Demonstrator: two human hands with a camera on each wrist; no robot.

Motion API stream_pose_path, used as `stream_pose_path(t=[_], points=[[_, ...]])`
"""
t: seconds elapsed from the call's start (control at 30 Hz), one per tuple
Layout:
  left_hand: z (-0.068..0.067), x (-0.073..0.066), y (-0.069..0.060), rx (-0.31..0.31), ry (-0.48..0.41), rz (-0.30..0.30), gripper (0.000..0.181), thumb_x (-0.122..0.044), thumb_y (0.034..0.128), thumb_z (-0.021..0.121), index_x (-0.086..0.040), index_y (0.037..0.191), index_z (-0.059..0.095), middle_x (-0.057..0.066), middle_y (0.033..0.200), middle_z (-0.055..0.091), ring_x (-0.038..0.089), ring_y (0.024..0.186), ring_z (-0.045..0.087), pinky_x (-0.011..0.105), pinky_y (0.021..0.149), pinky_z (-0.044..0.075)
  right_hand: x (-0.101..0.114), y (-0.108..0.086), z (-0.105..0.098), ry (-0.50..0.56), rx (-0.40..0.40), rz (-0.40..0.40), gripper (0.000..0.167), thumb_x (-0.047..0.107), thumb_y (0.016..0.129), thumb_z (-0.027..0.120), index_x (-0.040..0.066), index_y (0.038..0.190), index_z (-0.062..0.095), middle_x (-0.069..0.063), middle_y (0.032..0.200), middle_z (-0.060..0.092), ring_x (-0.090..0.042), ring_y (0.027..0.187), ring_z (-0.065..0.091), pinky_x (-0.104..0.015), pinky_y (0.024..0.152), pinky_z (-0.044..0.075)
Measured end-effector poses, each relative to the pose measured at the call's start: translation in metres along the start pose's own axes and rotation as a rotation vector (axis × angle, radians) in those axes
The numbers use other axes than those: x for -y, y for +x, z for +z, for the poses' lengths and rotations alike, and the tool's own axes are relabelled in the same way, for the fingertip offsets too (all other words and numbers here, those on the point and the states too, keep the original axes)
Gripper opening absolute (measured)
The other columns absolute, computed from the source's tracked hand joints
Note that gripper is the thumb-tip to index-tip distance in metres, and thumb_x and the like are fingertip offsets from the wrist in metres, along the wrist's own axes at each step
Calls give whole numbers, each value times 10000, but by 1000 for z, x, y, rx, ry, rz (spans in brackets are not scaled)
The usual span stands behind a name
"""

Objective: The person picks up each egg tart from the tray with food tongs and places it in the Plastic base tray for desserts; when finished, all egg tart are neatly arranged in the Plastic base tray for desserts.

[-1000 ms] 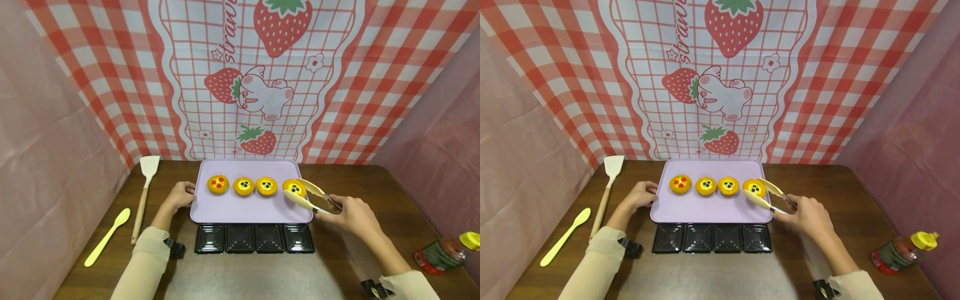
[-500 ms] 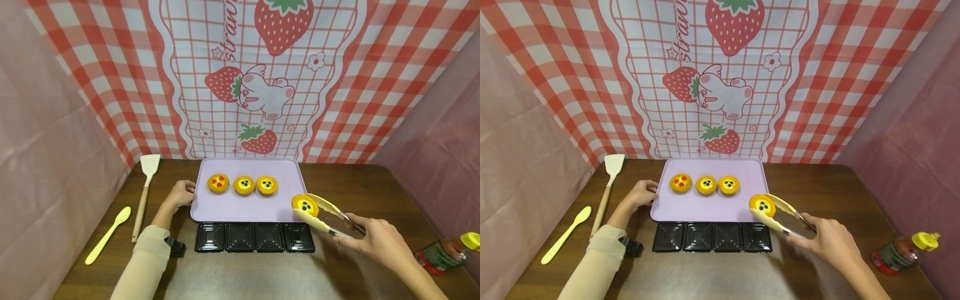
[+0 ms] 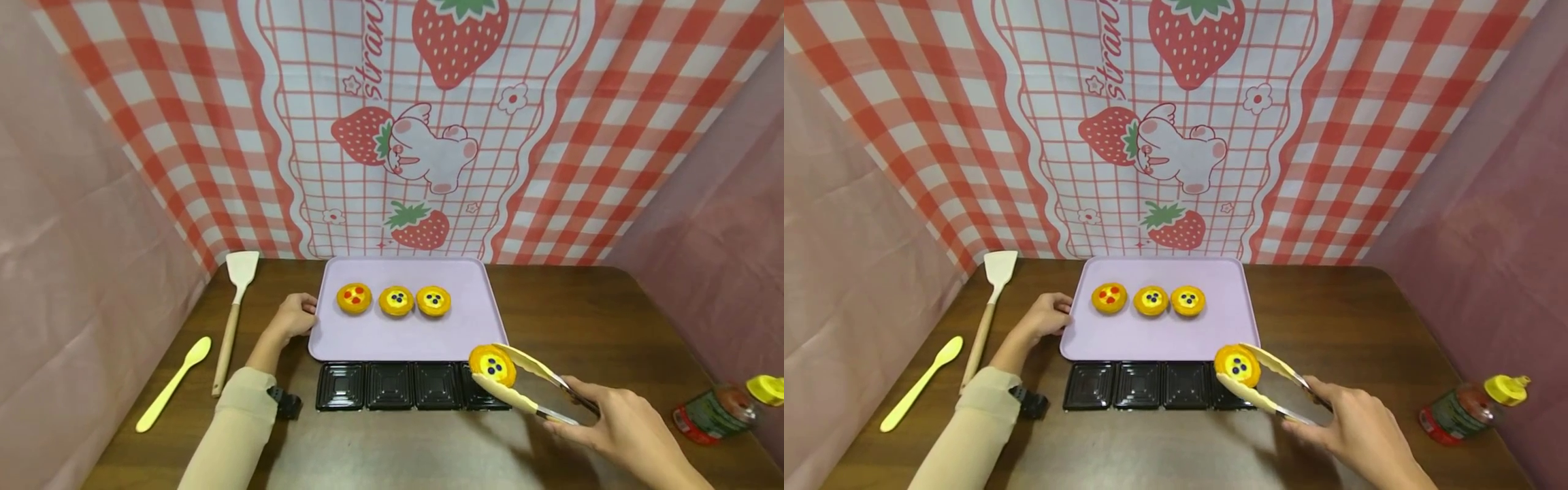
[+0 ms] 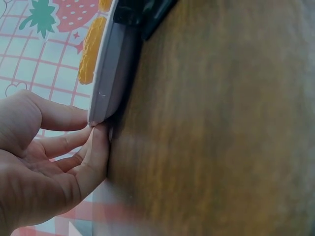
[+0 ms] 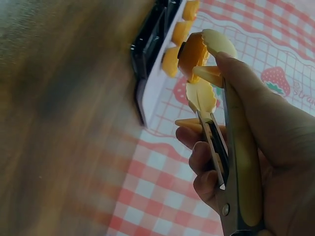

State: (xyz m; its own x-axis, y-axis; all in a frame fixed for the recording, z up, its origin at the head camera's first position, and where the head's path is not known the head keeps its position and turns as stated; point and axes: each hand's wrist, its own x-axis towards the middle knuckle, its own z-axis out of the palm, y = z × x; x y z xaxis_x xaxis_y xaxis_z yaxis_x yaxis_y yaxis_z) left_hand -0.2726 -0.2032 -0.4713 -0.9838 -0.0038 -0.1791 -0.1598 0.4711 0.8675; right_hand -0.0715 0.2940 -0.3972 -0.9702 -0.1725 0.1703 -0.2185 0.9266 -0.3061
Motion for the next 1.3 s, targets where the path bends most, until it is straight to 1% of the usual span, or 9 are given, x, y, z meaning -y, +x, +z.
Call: stream_pose_path(t=[0.1,0.2,0.4,0.7,0.87,0.97,1.07,1.17,1.3], points=[[0,-1,0,0,-2,1,399,108,761,568,120,1160,560,177,961,550,227,767,553,317,582,563,-3,0,4,-5,34,11,765,601,666,834,52,1186,714,-38,932,728,-242,760,671,-425,546,504],[0,-1,0,0,-3,-4,403,110,762,569,119,1164,560,174,962,551,225,766,554,314,583,563,-5,-1,8,-11,64,17,773,618,669,822,59,1191,711,-34,947,727,-264,795,679,-458,563,518],[0,-1,-1,-2,-3,3,411,112,753,567,123,1164,560,174,961,549,222,766,551,314,584,565,-7,0,14,-21,91,21,796,651,664,802,64,1194,712,-51,968,730,-287,813,683,-491,563,516],[1,-2,-1,1,-16,2,388,111,769,576,122,1156,562,173,960,548,222,778,549,309,592,562,-7,1,19,-33,70,11,780,659,659,802,87,1183,723,-15,963,729,-268,789,678,-470,544,502],[0,-1,-2,10,-23,3,386,113,770,585,131,1155,557,173,950,546,223,770,550,309,587,561,-7,1,19,-44,86,14,838,682,647,794,61,1202,700,-29,969,725,-290,802,678,-487,534,498],[0,-2,-2,12,-25,-3,390,114,771,584,128,1160,557,170,952,543,221,774,547,311,591,561,-5,1,19,-76,86,8,923,722,609,789,47,1229,671,-5,941,695,-259,757,658,-455,505,485],[-1,-2,-2,12,-24,-1,391,119,771,578,133,1160,552,176,950,542,220,770,546,321,590,564,-3,2,19,-112,70,-1,994,755,571,785,41,1249,648,34,903,637,-204,691,610,-408,478,458],[-1,-2,-2,10,-25,-8,386,120,775,576,128,1161,556,174,953,544,215,763,546,320,589,563,0,2,17,-124,44,-1,1019,764,553,788,39,1254,644,44,876,603,-163,646,562,-384,465,430],[0,-3,-2,16,-21,-8,396,114,778,575,132,1173,554,182,962,552,213,755,554,312,589,560,2,4,12,-115,16,2,1027,753,545,801,34,1259,640,46,876,597,-132,621,514,-366,463,408]])
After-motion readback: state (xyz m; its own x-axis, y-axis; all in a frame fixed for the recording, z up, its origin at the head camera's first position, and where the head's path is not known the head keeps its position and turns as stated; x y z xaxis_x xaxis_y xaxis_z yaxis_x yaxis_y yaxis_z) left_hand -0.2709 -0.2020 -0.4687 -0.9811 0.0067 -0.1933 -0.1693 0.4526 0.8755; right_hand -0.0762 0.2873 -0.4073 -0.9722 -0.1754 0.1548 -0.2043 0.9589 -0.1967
